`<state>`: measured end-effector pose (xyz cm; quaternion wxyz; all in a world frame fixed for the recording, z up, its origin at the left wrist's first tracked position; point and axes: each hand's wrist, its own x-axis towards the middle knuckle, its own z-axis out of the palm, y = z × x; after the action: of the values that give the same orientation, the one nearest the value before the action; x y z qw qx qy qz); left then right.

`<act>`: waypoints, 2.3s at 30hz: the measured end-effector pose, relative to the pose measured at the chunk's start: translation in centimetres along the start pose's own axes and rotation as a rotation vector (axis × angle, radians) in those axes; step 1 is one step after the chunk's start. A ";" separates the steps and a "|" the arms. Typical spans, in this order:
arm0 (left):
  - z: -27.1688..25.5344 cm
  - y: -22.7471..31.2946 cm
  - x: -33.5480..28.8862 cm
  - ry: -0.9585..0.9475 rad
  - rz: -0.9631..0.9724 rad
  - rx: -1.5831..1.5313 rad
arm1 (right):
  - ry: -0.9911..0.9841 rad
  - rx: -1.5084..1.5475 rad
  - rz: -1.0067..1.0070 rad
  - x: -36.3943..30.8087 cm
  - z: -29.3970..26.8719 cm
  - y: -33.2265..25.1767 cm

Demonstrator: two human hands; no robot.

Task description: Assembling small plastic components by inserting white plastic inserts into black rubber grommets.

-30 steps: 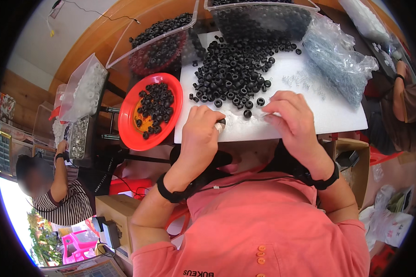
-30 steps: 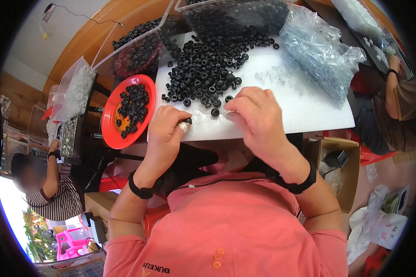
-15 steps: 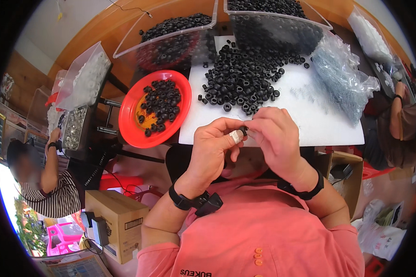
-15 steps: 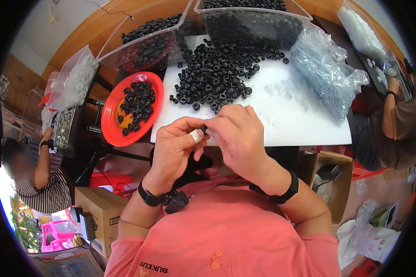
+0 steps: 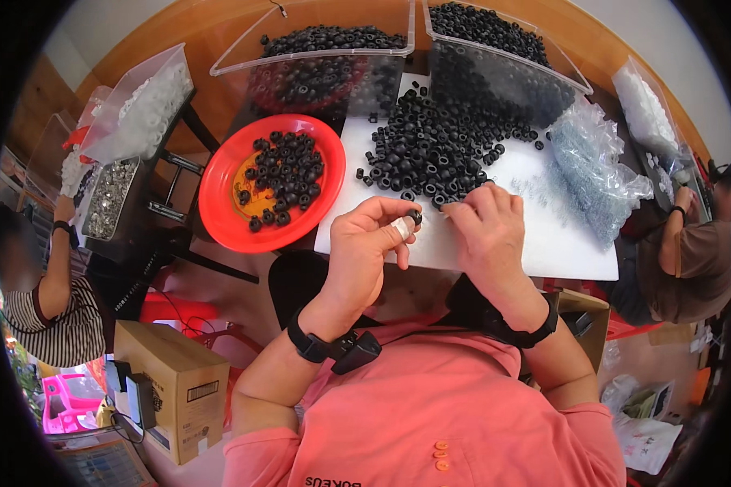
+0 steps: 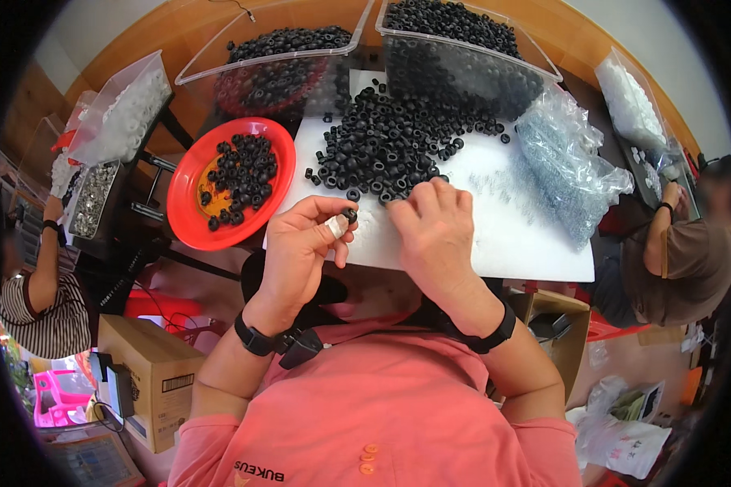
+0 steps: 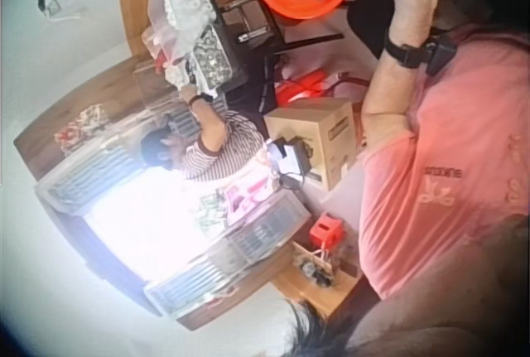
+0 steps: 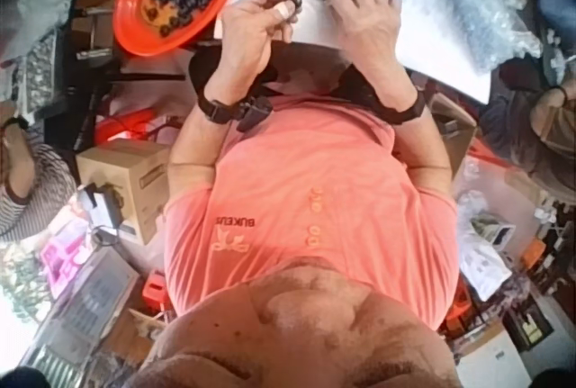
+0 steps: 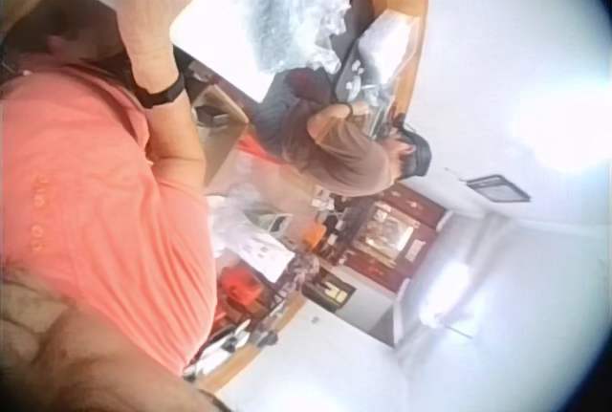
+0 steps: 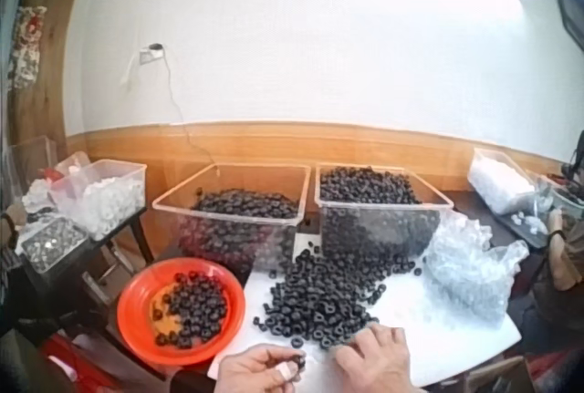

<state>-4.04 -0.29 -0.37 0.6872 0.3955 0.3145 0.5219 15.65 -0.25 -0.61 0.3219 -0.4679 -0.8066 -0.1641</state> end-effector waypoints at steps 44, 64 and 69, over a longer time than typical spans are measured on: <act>0.0 -0.6 -0.4 0.030 0.043 0.079 | -0.127 0.145 -0.305 0.3 -1.0 -0.1; -0.4 -0.5 -0.5 -0.016 0.042 0.046 | -0.202 -0.009 -0.407 1.1 -1.1 1.3; -0.4 -0.4 -0.5 -0.019 0.019 0.044 | -0.257 0.002 -0.399 1.4 -1.4 1.6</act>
<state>-4.28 -0.78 -0.90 0.6763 0.4184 0.3158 0.5175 17.05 0.64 1.32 0.1782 -0.3159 -0.9175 -0.1629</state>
